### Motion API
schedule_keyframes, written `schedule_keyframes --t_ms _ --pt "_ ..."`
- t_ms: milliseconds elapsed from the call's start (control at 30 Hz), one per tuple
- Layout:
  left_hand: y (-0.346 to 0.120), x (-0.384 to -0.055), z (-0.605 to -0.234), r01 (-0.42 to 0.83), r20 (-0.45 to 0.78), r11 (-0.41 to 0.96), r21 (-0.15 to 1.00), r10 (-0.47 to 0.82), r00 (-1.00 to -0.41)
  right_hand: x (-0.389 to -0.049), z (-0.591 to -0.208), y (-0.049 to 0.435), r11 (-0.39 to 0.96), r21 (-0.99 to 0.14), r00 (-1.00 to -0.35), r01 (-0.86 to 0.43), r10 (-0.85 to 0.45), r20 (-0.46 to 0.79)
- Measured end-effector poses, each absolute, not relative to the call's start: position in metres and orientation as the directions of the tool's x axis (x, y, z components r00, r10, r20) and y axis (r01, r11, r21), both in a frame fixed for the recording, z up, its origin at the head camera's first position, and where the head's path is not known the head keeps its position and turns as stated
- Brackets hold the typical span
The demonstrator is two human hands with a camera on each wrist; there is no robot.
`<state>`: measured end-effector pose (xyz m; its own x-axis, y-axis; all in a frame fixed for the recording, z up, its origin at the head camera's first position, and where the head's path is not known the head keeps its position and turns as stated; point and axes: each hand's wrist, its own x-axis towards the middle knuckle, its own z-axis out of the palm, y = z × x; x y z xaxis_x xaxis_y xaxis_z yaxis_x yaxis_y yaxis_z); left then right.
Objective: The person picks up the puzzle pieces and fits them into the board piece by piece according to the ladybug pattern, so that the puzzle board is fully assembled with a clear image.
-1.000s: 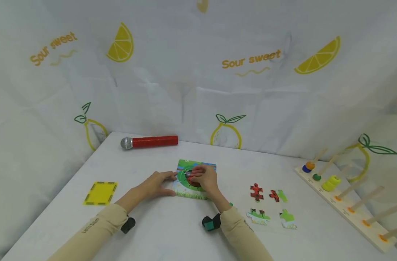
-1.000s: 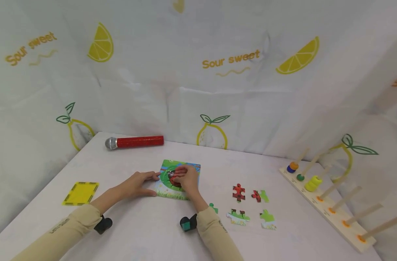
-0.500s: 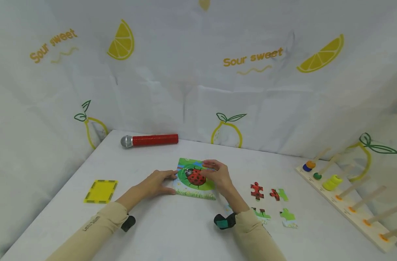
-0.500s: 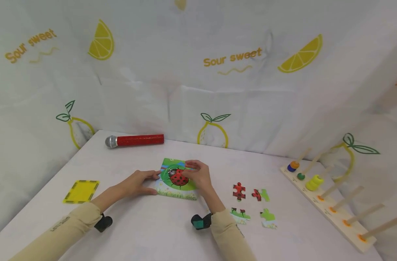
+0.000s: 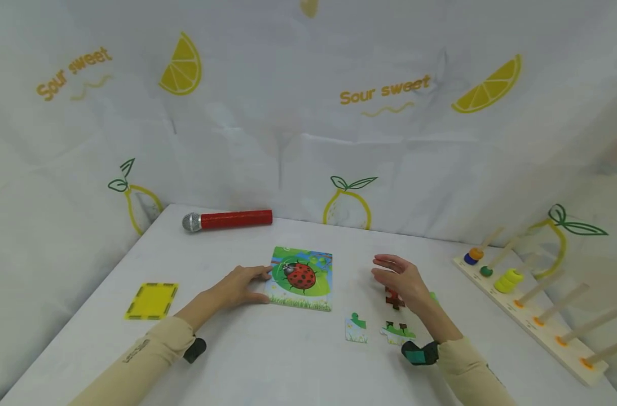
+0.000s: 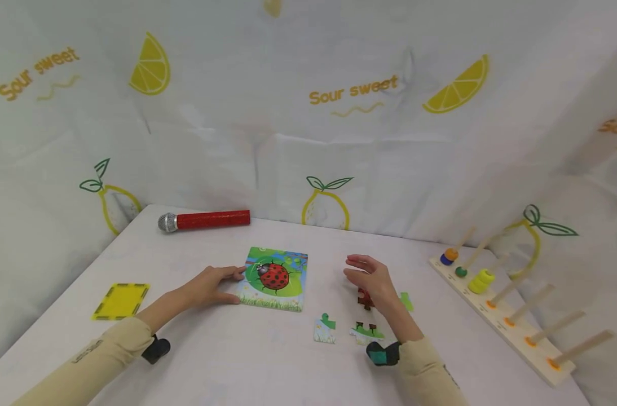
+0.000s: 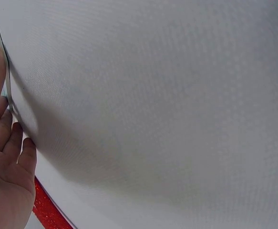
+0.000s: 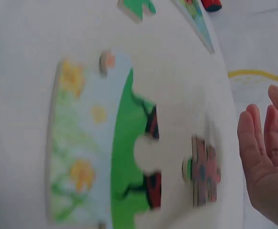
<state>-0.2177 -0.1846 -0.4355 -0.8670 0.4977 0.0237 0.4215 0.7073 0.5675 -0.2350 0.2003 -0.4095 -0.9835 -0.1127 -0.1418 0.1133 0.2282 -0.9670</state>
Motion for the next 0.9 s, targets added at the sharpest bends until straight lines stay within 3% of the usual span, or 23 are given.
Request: schedule_keyframes --t_ms 167,400,567,900 --pt "-0.185 -0.217 -0.436 0.430 0.034 0.702 0.568 0.502 -0.864 -0.232 -0.414 0.236 0.365 -0.929 -0.984 0.069 -0.128 -0.123" --pt "-0.186 -0.216 -0.433 0.446 0.049 0.688 0.573 0.515 -0.856 -0.228 -0.420 0.269 0.387 -0.922 -0.966 0.019 -0.229 -0.116" --pt "-0.187 -0.216 -0.434 0.441 0.046 0.687 0.577 0.512 -0.858 -0.229 -0.426 0.276 0.419 -0.908 -0.948 0.014 -0.284 -0.145" --pt "-0.186 -0.219 -0.439 0.424 0.033 0.688 0.589 0.504 -0.863 -0.228 -0.433 0.274 0.489 -0.865 -0.941 -0.113 -0.332 -0.065"
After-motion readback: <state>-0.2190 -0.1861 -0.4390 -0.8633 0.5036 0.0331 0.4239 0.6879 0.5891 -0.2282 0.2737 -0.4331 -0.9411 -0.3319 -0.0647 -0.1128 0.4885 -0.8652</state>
